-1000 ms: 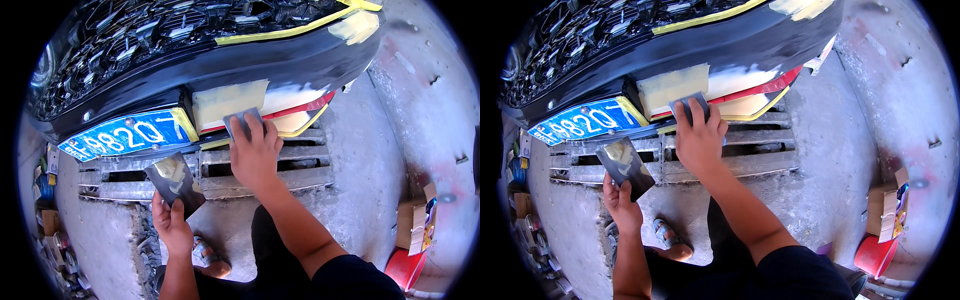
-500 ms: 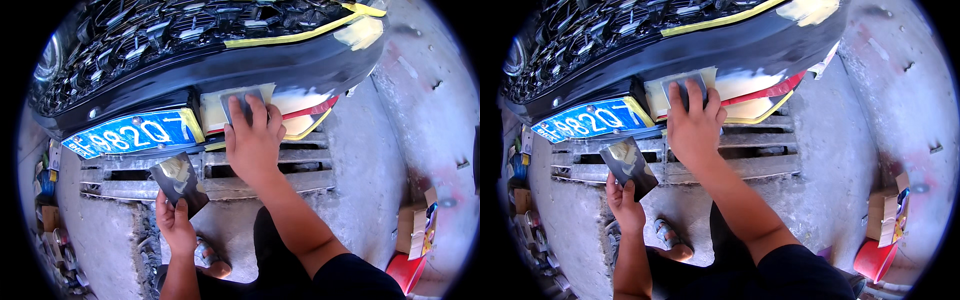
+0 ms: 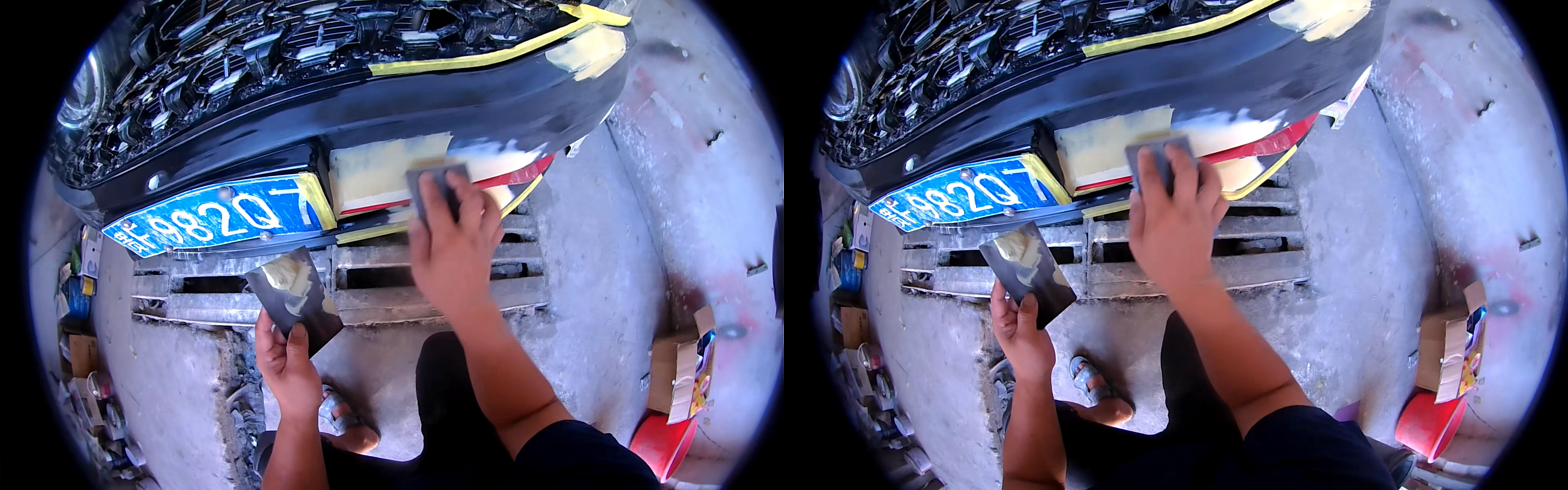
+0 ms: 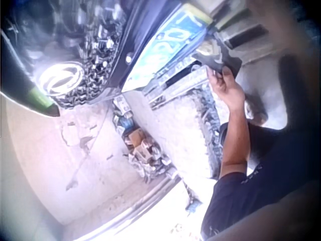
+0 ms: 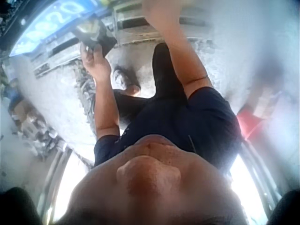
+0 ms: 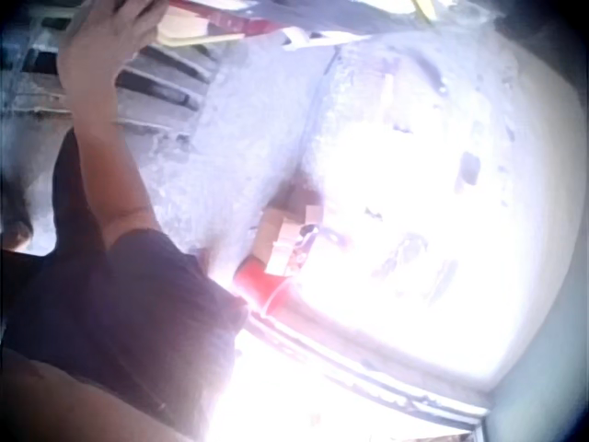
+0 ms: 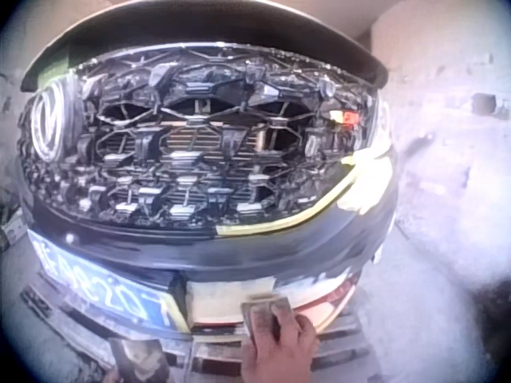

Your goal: The person applies a beige body filler to the front bumper of a black car using a metal putty knife. They spread the filler over a taped-off area and smooth it with a smaller scraper, working along the bumper's edge.

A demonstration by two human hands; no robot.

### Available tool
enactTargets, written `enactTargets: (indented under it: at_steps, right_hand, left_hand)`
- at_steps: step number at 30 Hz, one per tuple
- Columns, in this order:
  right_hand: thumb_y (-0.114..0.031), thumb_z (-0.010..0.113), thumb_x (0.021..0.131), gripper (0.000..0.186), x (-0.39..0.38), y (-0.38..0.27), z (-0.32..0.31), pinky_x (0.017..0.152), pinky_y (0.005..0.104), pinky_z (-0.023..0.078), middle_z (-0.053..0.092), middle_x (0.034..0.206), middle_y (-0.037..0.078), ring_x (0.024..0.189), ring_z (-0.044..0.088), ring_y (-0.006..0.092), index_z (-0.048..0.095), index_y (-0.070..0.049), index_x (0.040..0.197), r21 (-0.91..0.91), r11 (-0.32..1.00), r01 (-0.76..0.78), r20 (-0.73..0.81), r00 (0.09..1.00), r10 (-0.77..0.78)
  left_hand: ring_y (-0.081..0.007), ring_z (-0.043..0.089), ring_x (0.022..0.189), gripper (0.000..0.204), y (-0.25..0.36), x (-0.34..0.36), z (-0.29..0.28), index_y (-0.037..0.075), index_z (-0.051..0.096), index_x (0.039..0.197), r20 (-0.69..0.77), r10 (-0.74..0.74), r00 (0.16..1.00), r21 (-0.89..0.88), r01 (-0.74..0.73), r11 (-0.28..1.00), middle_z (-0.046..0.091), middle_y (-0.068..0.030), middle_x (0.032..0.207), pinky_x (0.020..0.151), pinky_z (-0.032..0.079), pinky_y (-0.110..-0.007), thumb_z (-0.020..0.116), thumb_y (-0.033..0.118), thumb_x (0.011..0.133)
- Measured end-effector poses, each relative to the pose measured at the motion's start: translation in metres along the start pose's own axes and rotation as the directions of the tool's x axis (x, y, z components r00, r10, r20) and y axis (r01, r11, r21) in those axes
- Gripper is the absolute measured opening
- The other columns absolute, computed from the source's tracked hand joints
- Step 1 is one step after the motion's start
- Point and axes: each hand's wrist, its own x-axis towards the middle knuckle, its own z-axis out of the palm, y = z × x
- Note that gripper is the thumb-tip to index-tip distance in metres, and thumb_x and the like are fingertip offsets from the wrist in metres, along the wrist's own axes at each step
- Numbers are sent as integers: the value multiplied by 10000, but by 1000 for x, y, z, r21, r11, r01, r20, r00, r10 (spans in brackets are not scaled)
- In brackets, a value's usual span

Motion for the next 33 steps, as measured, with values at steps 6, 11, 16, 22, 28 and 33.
enactTargets:
  at_steps: [6, 11, 16, 22, 28, 33]
  right_hand:
    - [-170, 651, 815, 464, 27, 8, 4, 929, 527, 359, 435, 1326, 119, 1160, 407, 391, 577, -121, 1270, 18, 1000, 24, -58, 998, -23]
    - [-151, 652, 789, 509, -5, 6, 25, 896, 553, 352, 408, 1337, 116, 1173, 382, 424, 548, -128, 1286, -12, 998, 54, 72, 996, -53]
    - [-155, 660, 793, 500, -25, 16, 22, 930, 537, 337, 391, 1362, 101, 1194, 383, 397, 563, -152, 1284, -25, 998, 59, 157, 986, -54]
    - [-165, 641, 819, 480, 13, 34, -8, 955, 515, 339, 442, 1323, 117, 1195, 389, 385, 564, -128, 1291, -58, 998, 17, -34, 999, -19]
    - [-149, 653, 813, 491, 24, 41, 8, 920, 541, 363, 440, 1321, 134, 1176, 402, 401, 561, -129, 1294, -28, 997, 78, -26, 997, -79]
    - [-141, 651, 798, 509, -5, 44, 15, 910, 545, 354, 411, 1343, 126, 1187, 388, 423, 550, -139, 1297, -48, 996, 76, 94, 993, -71]
  left_hand:
    - [-135, 580, 1068, 472, -3, 0, 1, -28, 386, 1386, 20, -3, 1000, 3, 3, 1000, 607, -104, 1185, 941, 446, -279, 493, -42, 926]
    - [-138, 578, 1074, 472, -1, 2, 3, -29, 387, 1386, 14, -6, 1000, -9, 6, 1000, 603, -106, 1196, 946, 446, -284, 490, -46, 926]
    - [-150, 576, 1094, 470, -4, 3, 1, -29, 387, 1388, -5, 4, 1000, -1, -4, 1000, 595, -112, 1217, 965, 443, -298, 486, -43, 929]
    - [-158, 574, 1110, 476, -5, 1, 3, -28, 382, 1397, 29, 18, 999, -8, -17, 1000, 592, -117, 1232, 979, 437, -302, 487, -35, 933]
    - [-163, 571, 1117, 476, -5, 1, 9, -22, 383, 1399, 23, 10, 1000, -7, -9, 1000, 590, -115, 1239, 982, 434, -303, 484, -32, 934]
    - [-158, 582, 1092, 475, -5, 3, 12, -40, 368, 1398, 2, 3, 1000, 10, -3, 1000, 600, -131, 1219, 956, 445, -287, 474, -49, 935]
